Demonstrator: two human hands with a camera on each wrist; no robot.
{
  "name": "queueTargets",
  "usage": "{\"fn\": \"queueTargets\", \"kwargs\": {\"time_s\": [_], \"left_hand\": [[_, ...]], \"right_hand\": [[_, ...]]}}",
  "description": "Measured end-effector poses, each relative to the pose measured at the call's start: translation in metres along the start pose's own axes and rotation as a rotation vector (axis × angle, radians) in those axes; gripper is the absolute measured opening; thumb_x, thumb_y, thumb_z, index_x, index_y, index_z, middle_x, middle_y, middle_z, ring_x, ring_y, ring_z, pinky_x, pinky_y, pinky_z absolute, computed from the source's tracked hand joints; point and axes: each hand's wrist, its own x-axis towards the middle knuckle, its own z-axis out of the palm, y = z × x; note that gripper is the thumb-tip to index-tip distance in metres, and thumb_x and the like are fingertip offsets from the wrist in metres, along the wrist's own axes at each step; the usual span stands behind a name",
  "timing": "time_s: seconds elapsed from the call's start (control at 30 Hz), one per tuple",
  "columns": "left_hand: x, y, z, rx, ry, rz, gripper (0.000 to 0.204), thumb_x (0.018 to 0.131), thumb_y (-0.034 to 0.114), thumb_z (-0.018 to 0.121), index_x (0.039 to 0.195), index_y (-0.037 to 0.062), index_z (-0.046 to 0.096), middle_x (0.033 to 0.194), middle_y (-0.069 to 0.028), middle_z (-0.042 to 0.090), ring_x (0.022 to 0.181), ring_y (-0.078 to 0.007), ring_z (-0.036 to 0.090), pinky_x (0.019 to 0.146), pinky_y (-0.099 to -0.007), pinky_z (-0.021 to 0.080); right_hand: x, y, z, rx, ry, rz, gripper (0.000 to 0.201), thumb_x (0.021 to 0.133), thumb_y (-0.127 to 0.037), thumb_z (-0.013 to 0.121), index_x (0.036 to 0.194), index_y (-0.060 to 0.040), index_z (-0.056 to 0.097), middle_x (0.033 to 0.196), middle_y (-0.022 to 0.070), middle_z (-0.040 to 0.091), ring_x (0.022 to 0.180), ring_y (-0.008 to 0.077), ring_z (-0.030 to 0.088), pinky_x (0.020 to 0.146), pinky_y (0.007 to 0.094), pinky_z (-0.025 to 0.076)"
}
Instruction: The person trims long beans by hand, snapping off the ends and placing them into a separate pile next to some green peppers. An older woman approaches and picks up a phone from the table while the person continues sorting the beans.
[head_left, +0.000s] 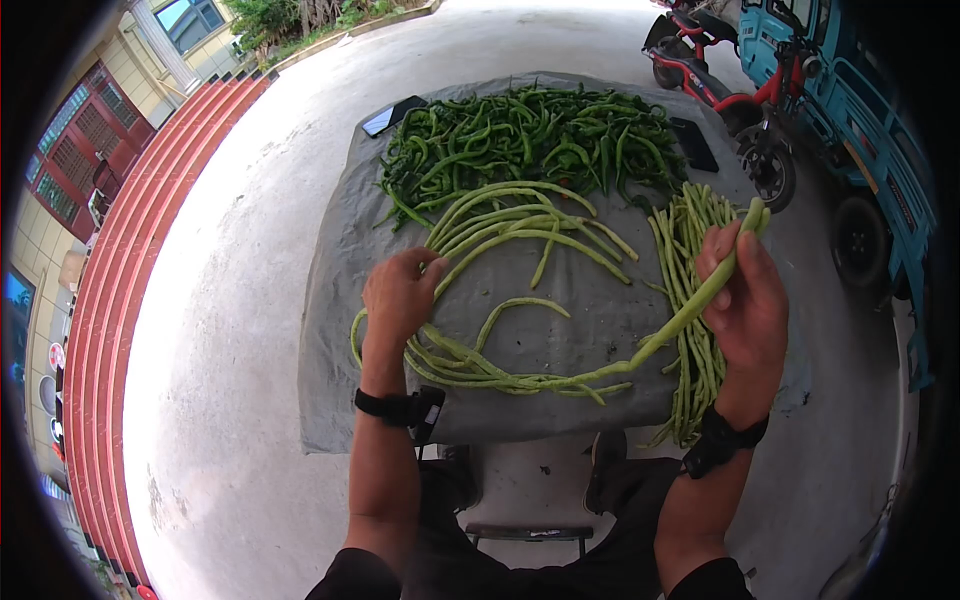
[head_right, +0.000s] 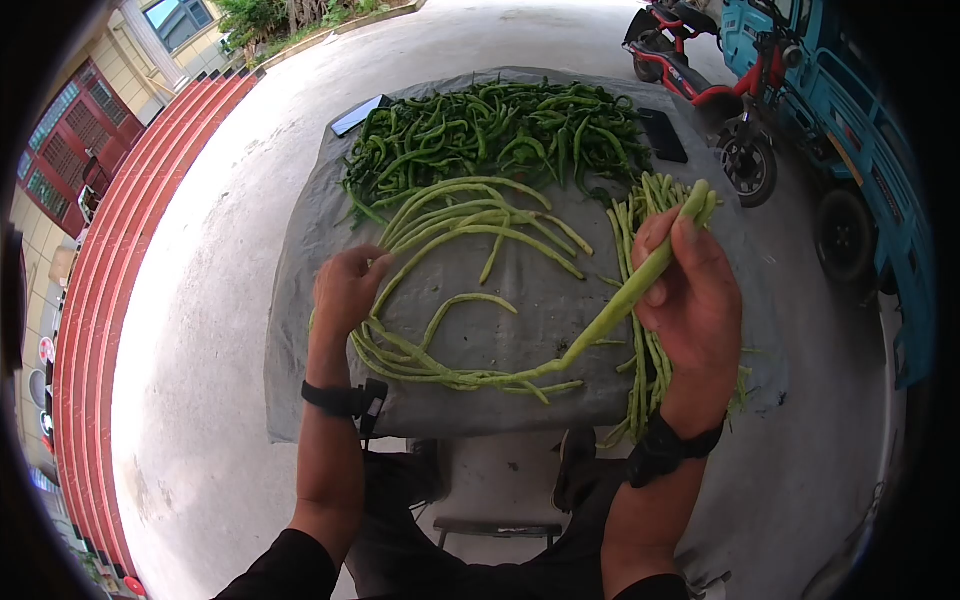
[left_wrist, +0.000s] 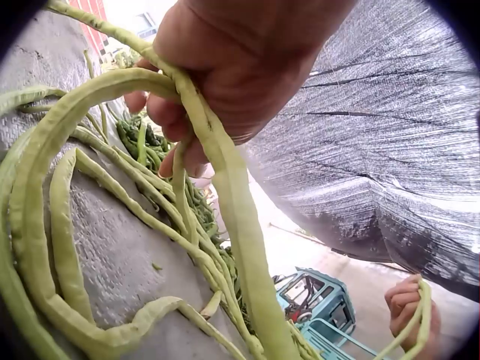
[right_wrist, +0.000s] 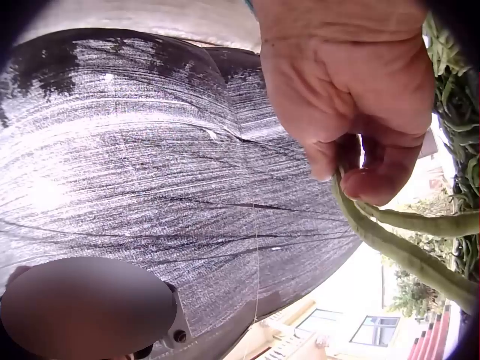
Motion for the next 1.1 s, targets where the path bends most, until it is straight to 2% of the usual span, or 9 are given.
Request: {"fn": "queueTargets", "kwargs": {"time_s": [0.23,0.33,0.43,0.53,0.63,0.73,0.83,0.93,1.1], "left_hand": [[0.008,-0.017,0.008,-0.062,0.098,-0.063,0.019,0.096,0.019,0.069,0.106,0.0036,0.067,0.094,-0.0169,0.077,0.089,-0.0324,0.075,0.080,-0.0462,0.056],[0.011,-0.005,0.000,-0.615,0.188,0.012,0.018,0.097,0.015,0.068,0.104,-0.0002,0.061,0.089,-0.0139,0.075,0.086,-0.0229,0.074,0.076,-0.0382,0.056],[0.012,0.003,-0.013,-0.809,0.245,0.103,0.022,0.099,0.017,0.069,0.103,-0.0016,0.058,0.088,-0.0114,0.074,0.080,-0.0152,0.070,0.072,-0.0319,0.053],[0.011,-0.001,-0.019,-0.667,0.228,0.049,0.027,0.098,0.023,0.072,0.108,-0.0018,0.065,0.086,-0.0110,0.075,0.075,-0.0133,0.068,0.071,-0.0318,0.052],[0.002,0.009,-0.032,-0.262,0.063,-0.017,0.030,0.097,0.027,0.073,0.114,0.0022,0.072,0.083,-0.0111,0.076,0.075,-0.0176,0.071,0.071,-0.0346,0.053],[0.003,-0.001,-0.026,-0.159,-0.037,-0.050,0.030,0.099,0.030,0.069,0.119,0.0089,0.077,0.078,-0.0115,0.076,0.077,-0.0266,0.074,0.075,-0.0381,0.054],[-0.001,0.004,-0.027,-0.304,-0.013,-0.034,0.029,0.099,0.030,0.067,0.119,0.0106,0.077,0.090,-0.0145,0.077,0.085,-0.0355,0.074,0.079,-0.0426,0.054],[-0.004,0.014,-0.032,-0.197,0.101,0.275,0.029,0.097,0.023,0.064,0.120,0.0106,0.076,0.100,-0.0165,0.075,0.092,-0.0378,0.072,0.083,-0.0464,0.054],[-0.014,0.037,-0.029,-0.026,-0.024,0.263,0.027,0.092,0.015,0.061,0.116,0.0081,0.071,0.104,-0.0178,0.074,0.099,-0.0384,0.072,0.085,-0.0496,0.054]], "right_hand": [[0.002,0.003,-0.001,0.006,0.010,0.025,0.033,0.113,-0.033,0.052,0.104,-0.0031,0.062,0.084,0.0042,0.056,0.063,0.0068,0.051,0.044,0.0230,0.043],[0.003,0.004,0.002,0.005,0.022,0.042,0.033,0.113,-0.034,0.053,0.103,-0.0035,0.063,0.084,0.0042,0.057,0.063,0.0068,0.051,0.045,0.0234,0.043],[0.003,0.007,0.002,0.010,0.031,0.075,0.033,0.112,-0.035,0.055,0.103,-0.0041,0.063,0.086,0.0046,0.058,0.063,0.0069,0.052,0.045,0.0239,0.043],[0.003,0.011,0.004,-0.002,0.036,0.088,0.033,0.112,-0.035,0.055,0.103,-0.0046,0.063,0.087,0.0052,0.059,0.063,0.0071,0.053,0.046,0.0245,0.043],[0.004,0.016,0.004,0.001,0.019,0.101,0.033,0.112,-0.035,0.054,0.103,-0.0046,0.063,0.088,0.0057,0.061,0.064,0.0074,0.054,0.046,0.0253,0.044],[0.005,0.021,0.008,0.023,0.012,0.137,0.032,0.112,-0.034,0.054,0.103,-0.0043,0.063,0.088,0.0057,0.062,0.064,0.0078,0.055,0.047,0.0262,0.045],[0.007,0.026,0.008,0.037,-0.005,0.151,0.033,0.112,-0.033,0.053,0.103,-0.0035,0.063,0.087,0.0056,0.062,0.065,0.0083,0.056,0.048,0.0267,0.046],[0.009,0.029,0.010,0.038,0.002,0.168,0.033,0.112,-0.033,0.053,0.104,-0.0029,0.064,0.085,0.0055,0.062,0.064,0.0085,0.056,0.048,0.0268,0.046],[0.011,0.043,0.015,0.079,-0.003,0.227,0.033,0.112,-0.032,0.054,0.104,-0.0026,0.064,0.087,0.0064,0.064,0.063,0.0082,0.056,0.048,0.0267,0.047]]}}
